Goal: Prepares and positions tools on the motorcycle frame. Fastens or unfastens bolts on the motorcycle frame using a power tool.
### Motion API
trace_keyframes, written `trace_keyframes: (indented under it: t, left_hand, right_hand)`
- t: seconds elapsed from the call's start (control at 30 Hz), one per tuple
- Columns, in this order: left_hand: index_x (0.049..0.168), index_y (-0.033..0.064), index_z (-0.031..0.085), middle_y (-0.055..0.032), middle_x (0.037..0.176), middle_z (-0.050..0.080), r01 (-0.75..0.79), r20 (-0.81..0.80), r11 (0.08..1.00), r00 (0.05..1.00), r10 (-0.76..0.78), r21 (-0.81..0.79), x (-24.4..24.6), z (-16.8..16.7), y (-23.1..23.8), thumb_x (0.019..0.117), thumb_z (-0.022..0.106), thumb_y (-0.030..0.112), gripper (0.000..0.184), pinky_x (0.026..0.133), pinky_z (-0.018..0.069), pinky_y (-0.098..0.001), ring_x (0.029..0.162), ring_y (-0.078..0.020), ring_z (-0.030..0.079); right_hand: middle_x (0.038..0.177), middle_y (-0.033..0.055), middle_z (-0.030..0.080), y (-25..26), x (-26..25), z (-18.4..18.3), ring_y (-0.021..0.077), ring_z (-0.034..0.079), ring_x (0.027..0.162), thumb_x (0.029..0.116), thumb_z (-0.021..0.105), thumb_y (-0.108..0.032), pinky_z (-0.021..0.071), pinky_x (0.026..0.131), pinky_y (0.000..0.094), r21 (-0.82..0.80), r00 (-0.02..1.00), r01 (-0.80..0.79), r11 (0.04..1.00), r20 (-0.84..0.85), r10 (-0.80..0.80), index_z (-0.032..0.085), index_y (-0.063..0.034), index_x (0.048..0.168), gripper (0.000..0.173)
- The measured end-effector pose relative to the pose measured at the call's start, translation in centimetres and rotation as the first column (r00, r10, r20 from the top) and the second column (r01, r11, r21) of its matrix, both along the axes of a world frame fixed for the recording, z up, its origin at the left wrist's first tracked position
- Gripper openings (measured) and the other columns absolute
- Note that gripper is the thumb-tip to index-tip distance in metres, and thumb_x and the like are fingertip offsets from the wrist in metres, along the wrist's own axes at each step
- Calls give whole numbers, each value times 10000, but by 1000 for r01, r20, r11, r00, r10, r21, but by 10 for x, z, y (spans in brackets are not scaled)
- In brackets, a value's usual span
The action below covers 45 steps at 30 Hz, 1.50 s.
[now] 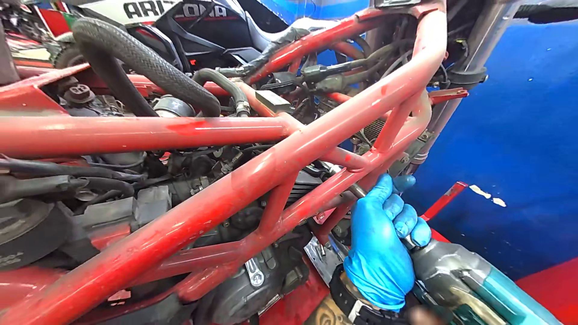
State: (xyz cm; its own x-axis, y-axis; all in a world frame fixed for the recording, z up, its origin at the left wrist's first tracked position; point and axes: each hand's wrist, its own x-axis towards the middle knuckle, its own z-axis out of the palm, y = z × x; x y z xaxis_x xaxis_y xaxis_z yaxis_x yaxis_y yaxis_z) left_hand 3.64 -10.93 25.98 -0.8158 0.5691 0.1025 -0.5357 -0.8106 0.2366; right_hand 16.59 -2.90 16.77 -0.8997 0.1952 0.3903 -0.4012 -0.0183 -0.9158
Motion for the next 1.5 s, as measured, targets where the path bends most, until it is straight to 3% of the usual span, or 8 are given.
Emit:
trace_keyframes:
  t: [0.33, 0.47, 0.67, 0.73, 0.93, 1.03, 1.13, 1.5]
  left_hand:
    - [1053, 103, 599, 97, 512, 294, 0, -10, 1000, 1000, 1, 22, 0, 0, 2, 1117, 368, 374, 363, 370, 361, -154, 362, -15, 346]
    - [1068, 96, 624, 98, 513, 286, -16, 25, 1000, 1000, 16, 12, 0, 2, 5, 1116, 374, 334, 349, 372, 335, -159, 366, -23, 327]
    - [1083, 95, 622, 95, 521, 279, -34, 7, 999, 999, 34, -30, 0, 3, 2, 1116, 350, 317, 352, 371, 342, -156, 365, -24, 322]
    - [1088, 93, 623, 95, 526, 284, -33, 4, 999, 999, 33, -25, 0, 3, 2, 1115, 354, 320, 353, 380, 349, -155, 372, -24, 330]
    - [1115, 84, 631, 88, 519, 284, -10, 36, 1000, 999, 10, -11, 1, 4, 0, 1113, 378, 325, 349, 382, 373, -168, 366, -35, 338]
    - [1112, 70, 626, 90, 525, 285, -41, 10, 996, 999, 41, -81, 2, 7, -6, 1119, 361, 296, 348, 387, 387, -162, 369, -29, 343]
    - [1113, 63, 638, 84, 524, 288, -69, -12, 989, 998, 68, -130, 3, 6, -10, 1120, 365, 301, 363, 389, 414, -176, 367, -36, 351]
    - [1101, 58, 630, 82, 535, 296, -87, -17, 982, 996, 85, -170, 5, 10, -6, 1114, 392, 263, 314, 377, 376, -162, 371, -32, 344]
  right_hand:
    - [863, -35, 748, 2, -3, 2, 76, 684, 681, 1044, 605, -302, 600, 668, 288, 3, 1000, -15, 1000, -2, 15, 737, -202, 1091, 172]
    - [845, 77, 758, -1, 2, 5, 190, 725, 681, 1007, 668, -195, 632, 665, 389, -21, 996, 82, 996, -32, -83, 723, -101, 1062, 122]
    - [1055, 59, 767, 8, 10, 13, 193, 746, 940, 970, 725, -150, 622, 891, 423, 52, 998, 50, 997, -29, -48, 700, -105, 1185, 221]
    - [1007, -7, 778, 6, 9, 22, 130, 750, 896, 967, 733, -186, 634, 853, 363, 48, 1000, 17, 999, 12, -18, 724, -177, 1145, 178]
    - [829, 57, 727, -8, 4, 15, 131, 670, 649, 972, 713, -194, 587, 628, 312, -142, 999, 33, 989, 17, -31, 729, -107, 1029, 105]
    - [894, -41, 749, -5, 8, 14, 58, 681, 742, 979, 712, -230, 587, 726, 270, 34, 994, 96, 995, 54, -98, 753, -189, 1059, 99]
    - [950, 15, 748, 9, 11, 9, 116, 701, 810, 972, 726, -190, 606, 803, 360, 221, 987, 155, 963, 5, -161, 723, -80, 1107, 174]
    - [910, 107, 736, 31, 8, 3, 202, 707, 769, 946, 747, -134, 615, 774, 433, 291, 984, 176, 940, -56, -167, 710, 0, 1083, 194]
